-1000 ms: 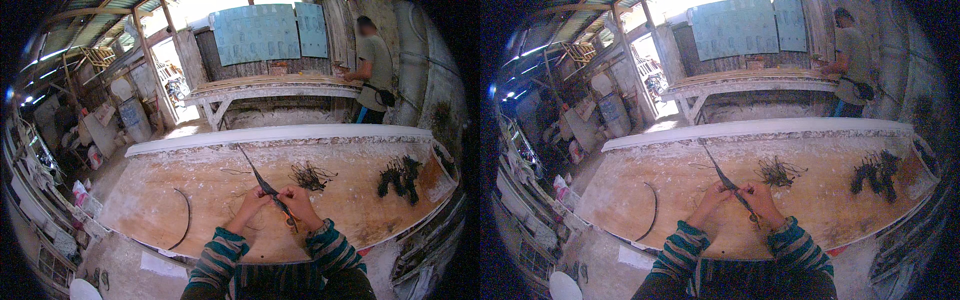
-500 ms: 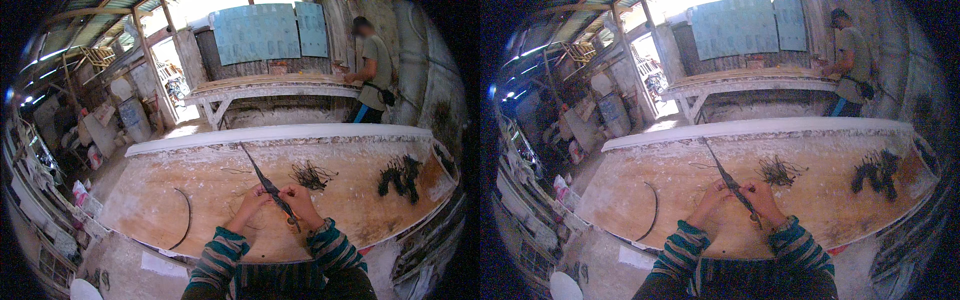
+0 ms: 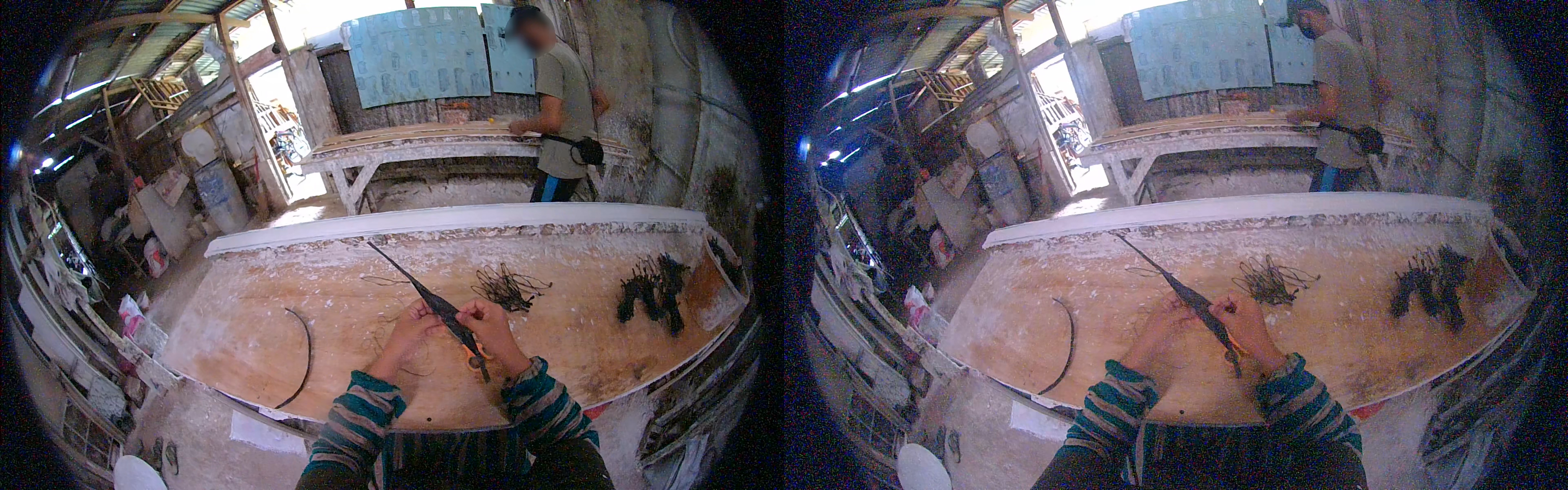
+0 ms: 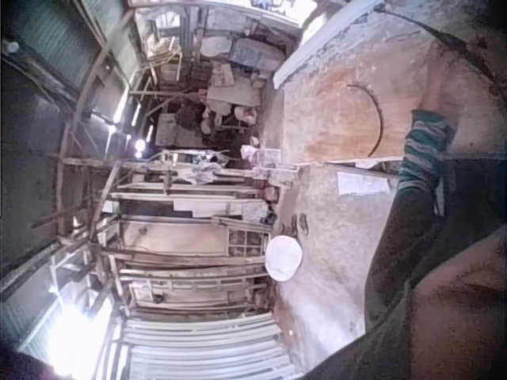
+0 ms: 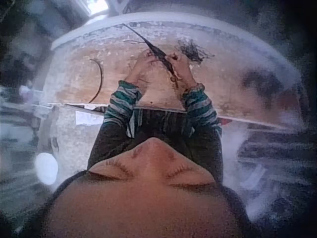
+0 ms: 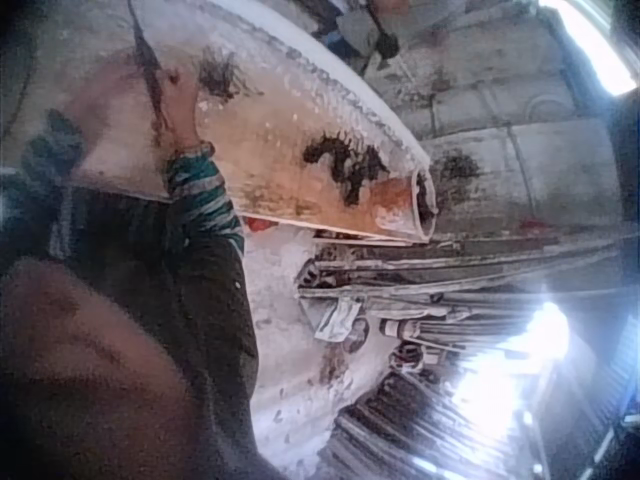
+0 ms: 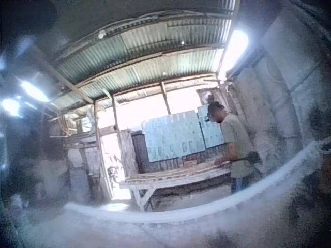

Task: The person uses orange-handled scissors to cut thin black cords into short segments on a wooden workbench. The person repeatedly picks up a cord, cuts it, and places the pieces on the table. A second person works at a separate bench in the background.

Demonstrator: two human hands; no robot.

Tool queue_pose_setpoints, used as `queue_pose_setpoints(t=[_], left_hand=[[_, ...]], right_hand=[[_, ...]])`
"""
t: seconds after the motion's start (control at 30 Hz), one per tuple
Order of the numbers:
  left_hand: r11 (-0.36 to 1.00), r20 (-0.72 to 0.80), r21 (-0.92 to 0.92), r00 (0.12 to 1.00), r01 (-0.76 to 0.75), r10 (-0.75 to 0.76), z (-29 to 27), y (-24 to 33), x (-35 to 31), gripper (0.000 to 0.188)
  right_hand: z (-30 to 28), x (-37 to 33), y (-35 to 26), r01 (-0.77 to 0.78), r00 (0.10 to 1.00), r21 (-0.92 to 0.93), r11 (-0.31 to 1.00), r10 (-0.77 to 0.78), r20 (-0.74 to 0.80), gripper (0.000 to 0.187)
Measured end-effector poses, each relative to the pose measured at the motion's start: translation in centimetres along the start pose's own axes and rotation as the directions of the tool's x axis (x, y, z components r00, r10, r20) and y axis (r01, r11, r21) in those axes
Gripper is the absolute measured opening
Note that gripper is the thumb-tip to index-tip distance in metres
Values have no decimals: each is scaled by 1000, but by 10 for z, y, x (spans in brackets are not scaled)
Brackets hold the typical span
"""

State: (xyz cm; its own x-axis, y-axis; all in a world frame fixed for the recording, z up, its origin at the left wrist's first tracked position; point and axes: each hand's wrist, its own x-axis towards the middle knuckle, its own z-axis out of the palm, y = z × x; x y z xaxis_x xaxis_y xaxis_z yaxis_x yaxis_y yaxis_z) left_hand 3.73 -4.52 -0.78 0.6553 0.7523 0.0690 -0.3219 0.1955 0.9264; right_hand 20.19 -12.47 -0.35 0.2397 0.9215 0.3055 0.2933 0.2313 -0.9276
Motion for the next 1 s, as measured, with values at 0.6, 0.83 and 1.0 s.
queue_pose_setpoints(t=[0.6,0.83,1.0], left_hand=[[977,14,212,1000,0,-3,10,-16,-4,27],[997,40,62,998,42,-45,5,1,-6,30],[995,41,90,998,48,-52,12,10,-9,33]], right_hand=[[2,-1,-7,-92,994,228,969,74,87,19],[-6,3,-8,-163,985,314,935,138,101,11],[-9,3,1,-104,995,362,926,92,50,23]])
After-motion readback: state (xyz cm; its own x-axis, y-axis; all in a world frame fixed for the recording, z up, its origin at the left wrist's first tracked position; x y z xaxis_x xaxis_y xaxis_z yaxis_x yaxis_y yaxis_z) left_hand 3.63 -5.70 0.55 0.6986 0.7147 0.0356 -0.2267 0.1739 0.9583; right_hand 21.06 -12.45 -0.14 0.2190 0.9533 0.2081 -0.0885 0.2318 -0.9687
